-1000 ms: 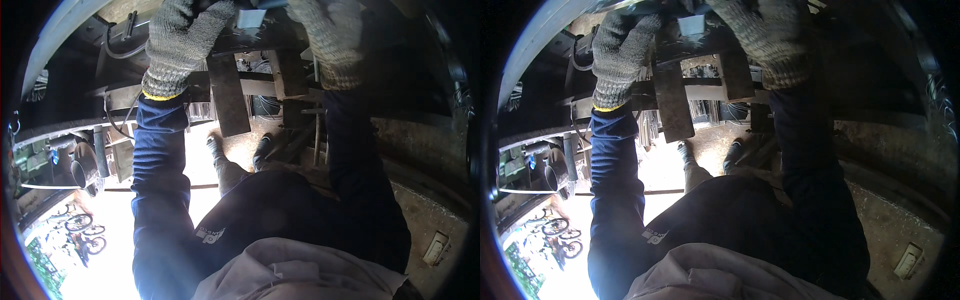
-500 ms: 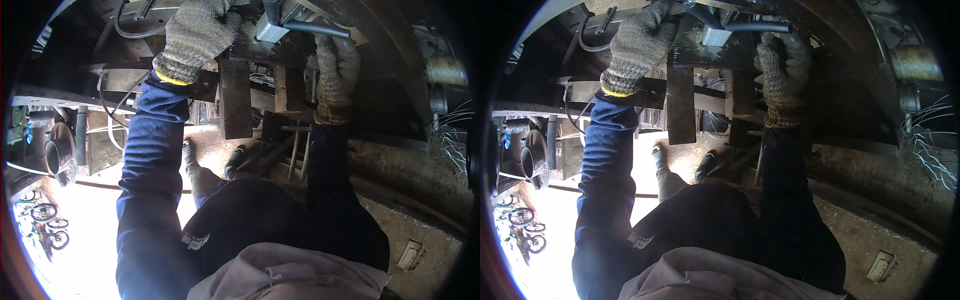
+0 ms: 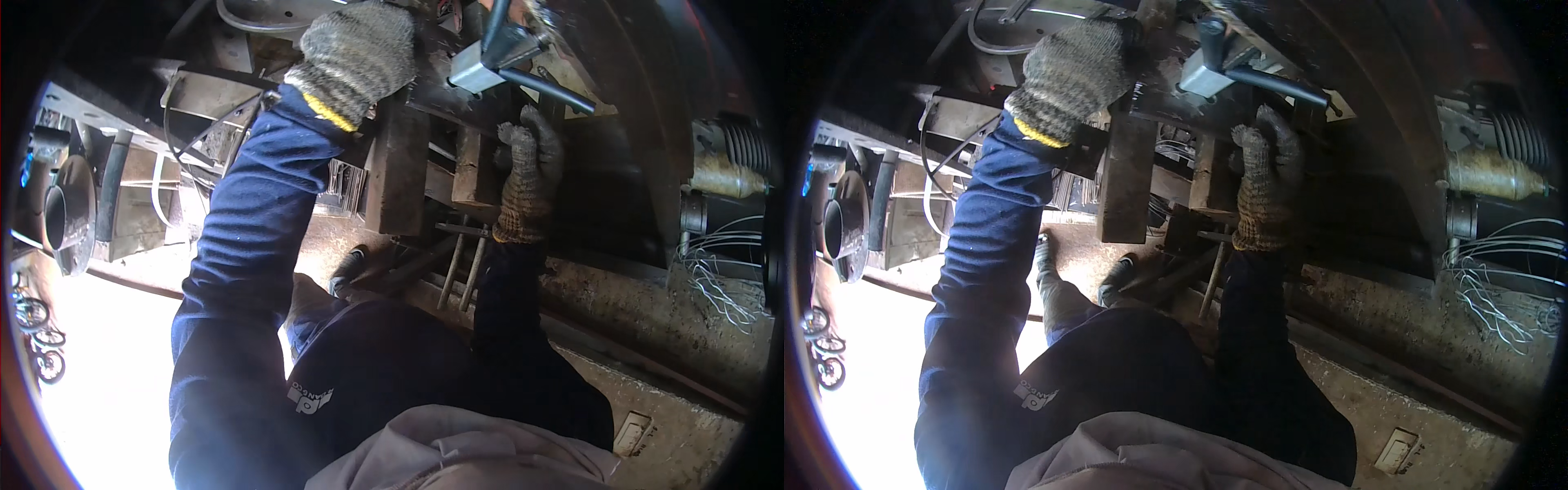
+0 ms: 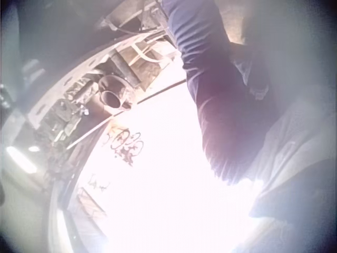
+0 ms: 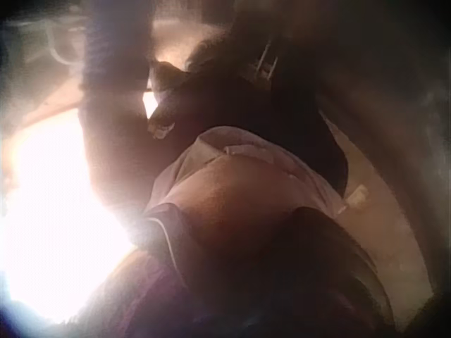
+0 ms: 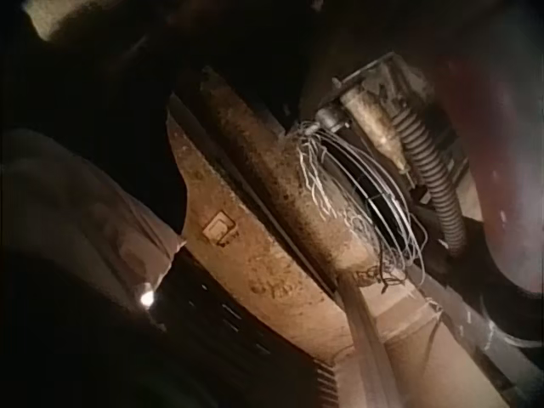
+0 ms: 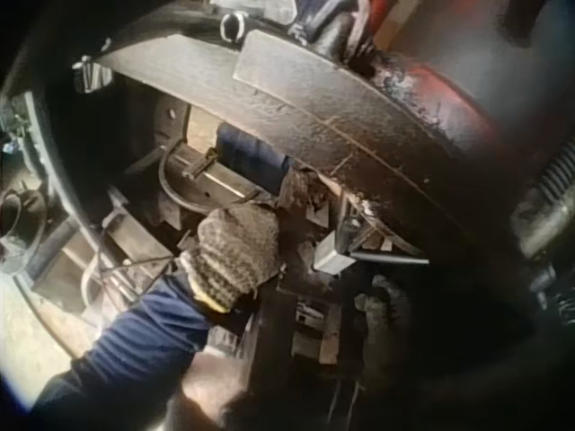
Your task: The person uses a bending machine to shape a metal piece, adjusting the position of the metal and using a lever to apply pressure.
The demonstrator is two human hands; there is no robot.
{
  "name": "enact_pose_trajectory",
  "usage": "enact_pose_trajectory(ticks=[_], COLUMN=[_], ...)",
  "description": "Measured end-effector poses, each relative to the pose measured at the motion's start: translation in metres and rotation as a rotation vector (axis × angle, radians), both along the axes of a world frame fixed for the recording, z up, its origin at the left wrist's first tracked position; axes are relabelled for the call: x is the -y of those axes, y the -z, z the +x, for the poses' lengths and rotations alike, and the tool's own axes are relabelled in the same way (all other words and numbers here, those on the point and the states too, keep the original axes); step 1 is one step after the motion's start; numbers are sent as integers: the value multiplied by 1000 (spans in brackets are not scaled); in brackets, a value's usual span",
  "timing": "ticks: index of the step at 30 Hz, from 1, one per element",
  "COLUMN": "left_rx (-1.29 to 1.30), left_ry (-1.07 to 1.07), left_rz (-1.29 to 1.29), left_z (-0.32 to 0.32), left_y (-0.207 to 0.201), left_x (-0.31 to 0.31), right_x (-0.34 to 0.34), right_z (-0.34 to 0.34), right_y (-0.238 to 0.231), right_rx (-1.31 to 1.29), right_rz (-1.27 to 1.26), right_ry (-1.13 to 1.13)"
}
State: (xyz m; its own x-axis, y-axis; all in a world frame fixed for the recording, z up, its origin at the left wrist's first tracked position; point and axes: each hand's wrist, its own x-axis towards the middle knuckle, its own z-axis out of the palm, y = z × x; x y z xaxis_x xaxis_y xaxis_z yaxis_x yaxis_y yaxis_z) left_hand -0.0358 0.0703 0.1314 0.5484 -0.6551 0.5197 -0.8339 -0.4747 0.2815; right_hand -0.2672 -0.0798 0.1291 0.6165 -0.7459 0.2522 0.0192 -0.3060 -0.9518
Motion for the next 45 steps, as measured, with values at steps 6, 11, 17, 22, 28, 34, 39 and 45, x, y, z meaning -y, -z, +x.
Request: enact_pose_trajectory(ticks=[6, 11, 17, 22, 28, 34, 39, 45], left_rx=[399, 512, 99, 156, 61, -199, -205, -255], left_ry=[-21, -365, -24, -39, 5, 76, 57, 90], left_rz=[-120, 54, -393, 1, 42, 248, 222, 295], left_z=[5, -23, -2, -15, 5, 12, 11, 25], left_y=[54, 38, 42, 18, 27, 10, 7, 12], left_x=[7, 11, 17, 3, 7, 9, 4, 2], right_x=[2, 7, 23, 19, 15, 16, 16, 11], right_z=[2, 4, 6, 0, 6, 3, 2, 2], right_y=[3, 8, 14, 13, 12, 21, 21, 19], right_rx=[-100, -147, -207, -223, -208, -115, -100, -10], right_rz=[-89, -175, -523, -475, -474, -383, -457, -543], right_ry=[2, 20, -9, 20, 23, 11, -4, -57])
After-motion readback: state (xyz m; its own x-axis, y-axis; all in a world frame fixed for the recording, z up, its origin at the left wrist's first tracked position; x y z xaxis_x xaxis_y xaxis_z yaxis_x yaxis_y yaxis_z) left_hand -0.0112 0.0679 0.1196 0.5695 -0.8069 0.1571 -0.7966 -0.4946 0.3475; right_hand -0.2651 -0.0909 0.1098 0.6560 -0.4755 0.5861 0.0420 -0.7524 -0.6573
